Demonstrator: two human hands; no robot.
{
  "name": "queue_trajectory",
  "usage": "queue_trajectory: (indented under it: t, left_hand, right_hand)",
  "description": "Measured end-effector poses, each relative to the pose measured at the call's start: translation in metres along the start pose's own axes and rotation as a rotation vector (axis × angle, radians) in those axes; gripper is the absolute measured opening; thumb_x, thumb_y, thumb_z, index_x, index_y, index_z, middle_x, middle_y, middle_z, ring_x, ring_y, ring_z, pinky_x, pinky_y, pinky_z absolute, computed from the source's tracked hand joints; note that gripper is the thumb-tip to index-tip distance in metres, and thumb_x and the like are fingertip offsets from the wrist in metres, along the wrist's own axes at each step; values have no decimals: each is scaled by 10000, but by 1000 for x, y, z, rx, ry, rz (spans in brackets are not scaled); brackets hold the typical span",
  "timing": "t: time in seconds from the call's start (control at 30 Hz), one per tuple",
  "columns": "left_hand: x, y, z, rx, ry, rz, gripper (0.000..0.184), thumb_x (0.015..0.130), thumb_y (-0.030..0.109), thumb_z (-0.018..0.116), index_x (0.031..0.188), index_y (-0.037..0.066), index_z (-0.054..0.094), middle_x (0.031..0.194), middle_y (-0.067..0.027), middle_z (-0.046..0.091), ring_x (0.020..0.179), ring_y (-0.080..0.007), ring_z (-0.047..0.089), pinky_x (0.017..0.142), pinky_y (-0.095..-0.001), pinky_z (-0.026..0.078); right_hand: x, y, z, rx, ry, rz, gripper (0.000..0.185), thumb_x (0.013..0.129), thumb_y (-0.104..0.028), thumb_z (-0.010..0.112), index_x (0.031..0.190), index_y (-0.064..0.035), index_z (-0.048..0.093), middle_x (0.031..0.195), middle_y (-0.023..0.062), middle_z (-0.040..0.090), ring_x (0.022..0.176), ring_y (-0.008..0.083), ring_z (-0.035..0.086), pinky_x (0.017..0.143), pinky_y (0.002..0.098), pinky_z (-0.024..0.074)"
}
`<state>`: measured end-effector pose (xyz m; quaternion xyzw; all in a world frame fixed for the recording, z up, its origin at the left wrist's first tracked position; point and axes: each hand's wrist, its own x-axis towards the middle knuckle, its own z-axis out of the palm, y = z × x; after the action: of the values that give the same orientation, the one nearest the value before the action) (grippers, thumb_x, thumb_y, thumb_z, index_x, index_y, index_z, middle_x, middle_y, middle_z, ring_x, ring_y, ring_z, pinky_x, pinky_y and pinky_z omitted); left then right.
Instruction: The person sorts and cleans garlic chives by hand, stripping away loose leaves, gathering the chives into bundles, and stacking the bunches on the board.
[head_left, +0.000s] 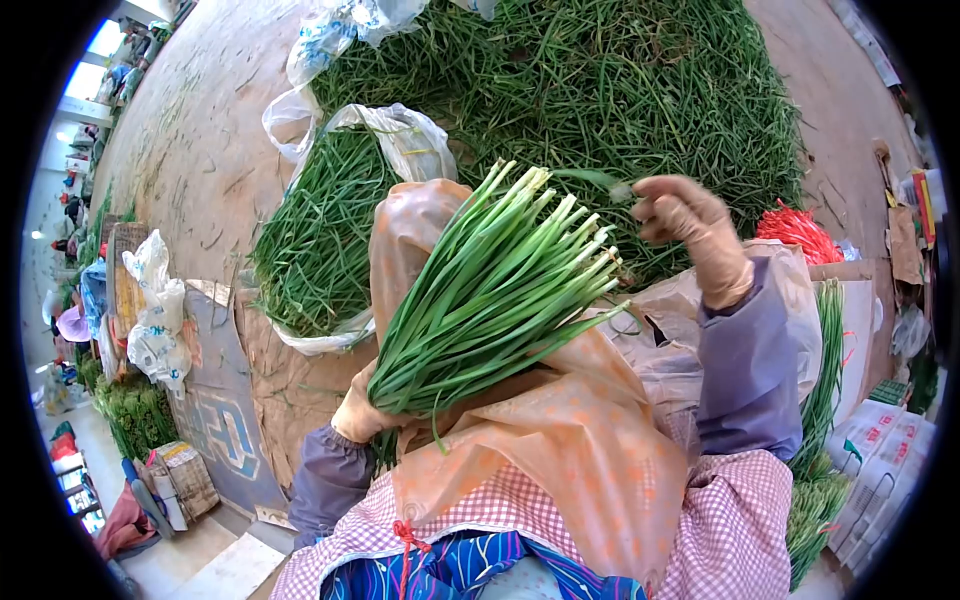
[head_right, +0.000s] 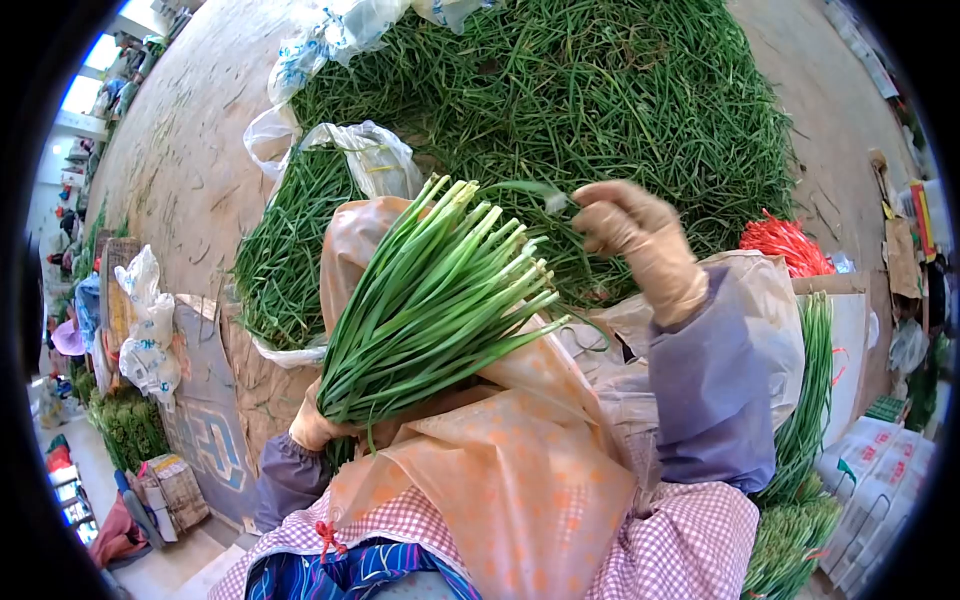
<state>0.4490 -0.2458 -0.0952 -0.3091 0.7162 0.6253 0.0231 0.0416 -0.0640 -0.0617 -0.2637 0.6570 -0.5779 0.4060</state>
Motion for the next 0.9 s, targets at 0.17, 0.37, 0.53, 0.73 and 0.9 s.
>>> queue_trajectory:
  t: [0.17, 0.37, 0.53, 0.73, 0.9]
  left_hand:
    - [-2, 5, 4, -114, 40, -58, 760, 597, 32, 849, 1281, -8, 520, 1192, -66, 633, 1063, -146, 583, 962, -307, 460]
    - [-3, 6, 4, -101, 19, -23, 763, 622, 48, 844, 1302, -17, 503, 1200, -67, 626, 1070, -139, 575, 970, -304, 451]
    - [-3, 4, 2, -42, -14, -3, 764, 633, 57, 840, 1310, -18, 494, 1215, -73, 619, 1083, -139, 571, 981, -311, 444]
    - [-1, -2, 3, -160, -32, -4, 803, 609, 52, 828, 1331, -8, 481, 1228, -72, 612, 1102, -154, 572, 989, -315, 444]
    - [-1, -8, -2, -59, -67, 6, 809, 604, 37, 811, 1341, 17, 479, 1235, -57, 602, 1119, -158, 560, 1002, -324, 433]
  right_hand:
    - [-4, 5, 43, -9, -167, 95, 190, 910, -203, 659, 1005, -39, 640, 791, 8, 627, 636, 81, 543, 589, 225, 452]
    - [5, 25, 40, -337, -22, -463, 170, 907, -172, 670, 880, -5, 648, 721, -11, 597, 619, 81, 541, 572, 234, 448]
    - [24, 39, -18, -31, 512, -235, 83, 908, -87, 648, 979, -52, 676, 801, 3, 637, 711, 85, 557, 650, 212, 472]
    - [-9, -16, 1, 0, 39, 134, 396, 903, -146, 662, 1271, -59, 547, 943, 20, 608, 815, 88, 561, 748, 227, 501]
    - [6, 20, 45, 104, -256, -12, 432, 957, -234, 599, 1330, -48, 487, 957, -2, 578, 810, 83, 547, 687, 233, 473]
